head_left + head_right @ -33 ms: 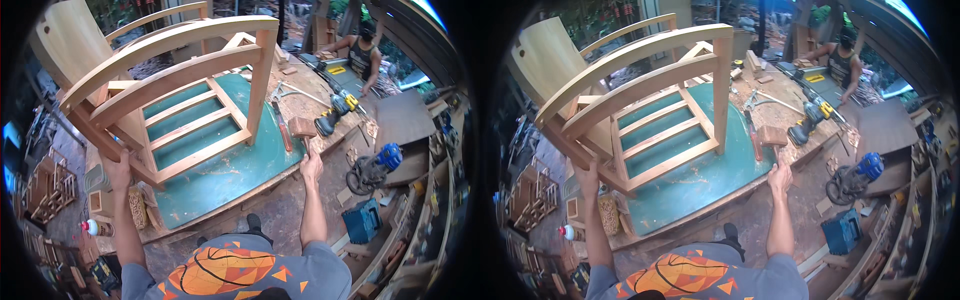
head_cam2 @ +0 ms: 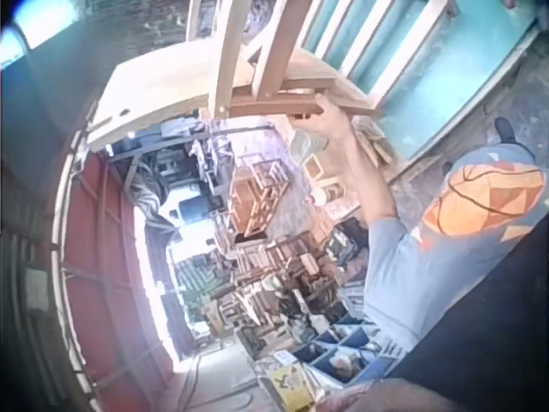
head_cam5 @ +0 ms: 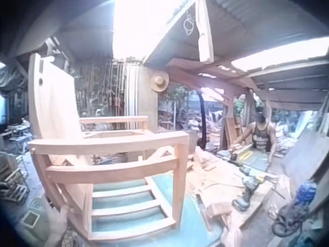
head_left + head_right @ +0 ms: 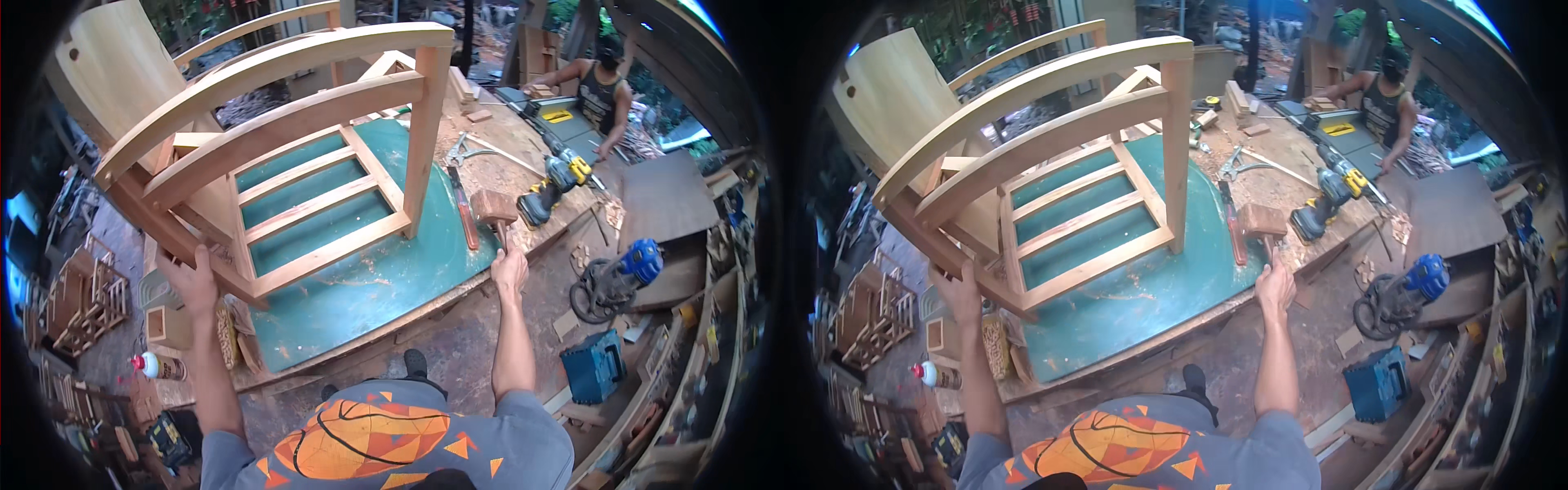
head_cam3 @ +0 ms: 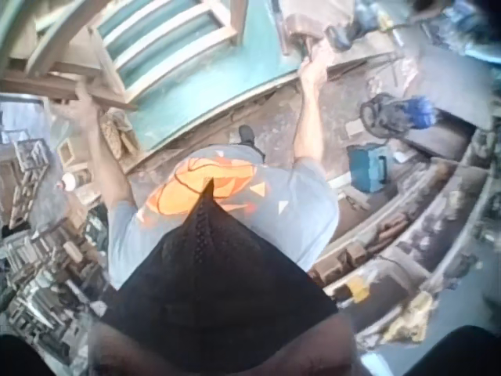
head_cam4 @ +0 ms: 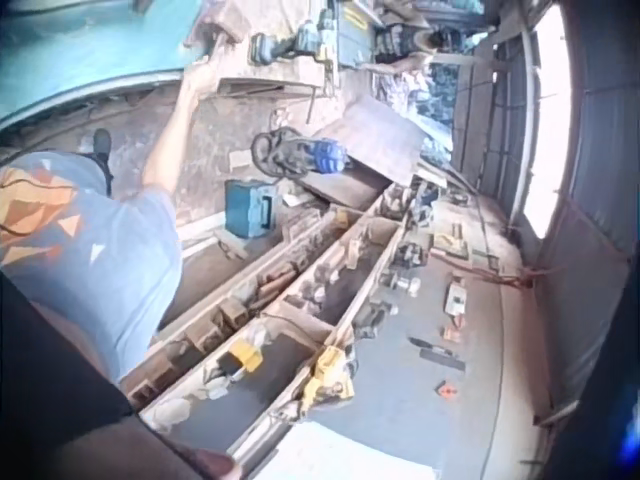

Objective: The person places a wooden chair on the workbench, applies glue into the frame holes using a glue bottle, inserts wooden dowel pins into the holes by hand, and hammers them in with a wooden mallet.

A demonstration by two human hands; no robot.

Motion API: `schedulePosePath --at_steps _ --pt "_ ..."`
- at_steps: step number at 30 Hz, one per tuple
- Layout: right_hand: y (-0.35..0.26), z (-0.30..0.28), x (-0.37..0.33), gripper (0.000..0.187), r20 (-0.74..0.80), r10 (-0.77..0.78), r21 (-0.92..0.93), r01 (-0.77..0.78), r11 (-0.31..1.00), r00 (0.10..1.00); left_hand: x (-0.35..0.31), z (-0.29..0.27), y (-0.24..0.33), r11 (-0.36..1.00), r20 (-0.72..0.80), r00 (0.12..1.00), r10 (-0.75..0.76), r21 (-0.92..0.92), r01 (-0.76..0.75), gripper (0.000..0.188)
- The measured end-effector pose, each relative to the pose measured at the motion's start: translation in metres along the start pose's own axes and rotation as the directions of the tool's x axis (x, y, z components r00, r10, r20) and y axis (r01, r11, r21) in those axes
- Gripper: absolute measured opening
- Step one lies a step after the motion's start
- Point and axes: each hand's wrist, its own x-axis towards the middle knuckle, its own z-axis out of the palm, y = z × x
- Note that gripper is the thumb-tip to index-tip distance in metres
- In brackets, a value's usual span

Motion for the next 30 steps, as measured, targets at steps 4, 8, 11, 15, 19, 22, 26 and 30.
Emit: schedulePosePath --at_steps 4,8,11,15,19,22,26,30 --pt "0.009 0.048 0.074 0.050 0.200 -0.054 -0.051 0.065 0.997 0.978 -0.036 0.046 0.105 0.836 -0.262 0.805 0.533 0.307 -0.454 0.059" --pt "0.000 0.068 0.107 0.049 0.232 -0.130 -0.022 0.139 0.990 0.964 0.030 0.099 0.251 0.580 0.097 0.634 0.767 0.317 -0.750 0.053" --pt "-0.005 0.079 0.114 0.048 0.213 -0.180 0.002 0.184 0.983 0.960 0.092 0.170 0.310 0.540 0.312 0.662 0.681 0.397 -0.742 0.047" --pt "-0.007 0.068 0.091 0.048 0.070 -0.281 0.170 0.266 0.949 0.957 0.131 0.237 0.326 0.449 0.535 0.790 0.301 0.651 -0.612 0.067" --pt "-0.019 0.050 0.040 0.061 0.015 -0.427 0.567 0.344 0.749 0.904 0.112 0.244 0.330 0.507 0.500 0.787 0.361 0.603 -0.616 0.057" --pt "-0.047 0.040 0.025 0.083 -0.028 -0.600 0.745 0.417 0.521 0.800 0.076 0.220 0.341 0.732 0.480 0.804 0.351 0.395 -0.555 0.063" --pt "-0.052 0.022 0.017 0.106 0.041 -0.925 0.765 0.584 0.271 0.377 0.056 0.155 0.355 0.552 0.583 0.537 0.609 0.175 -0.816 0.073" --pt "-0.075 0.023 -0.072 0.082 -0.028 -0.935 0.907 0.403 0.125 0.354 0.057 0.075 0.313 0.741 0.560 0.606 0.565 -0.022 -0.671 0.069"
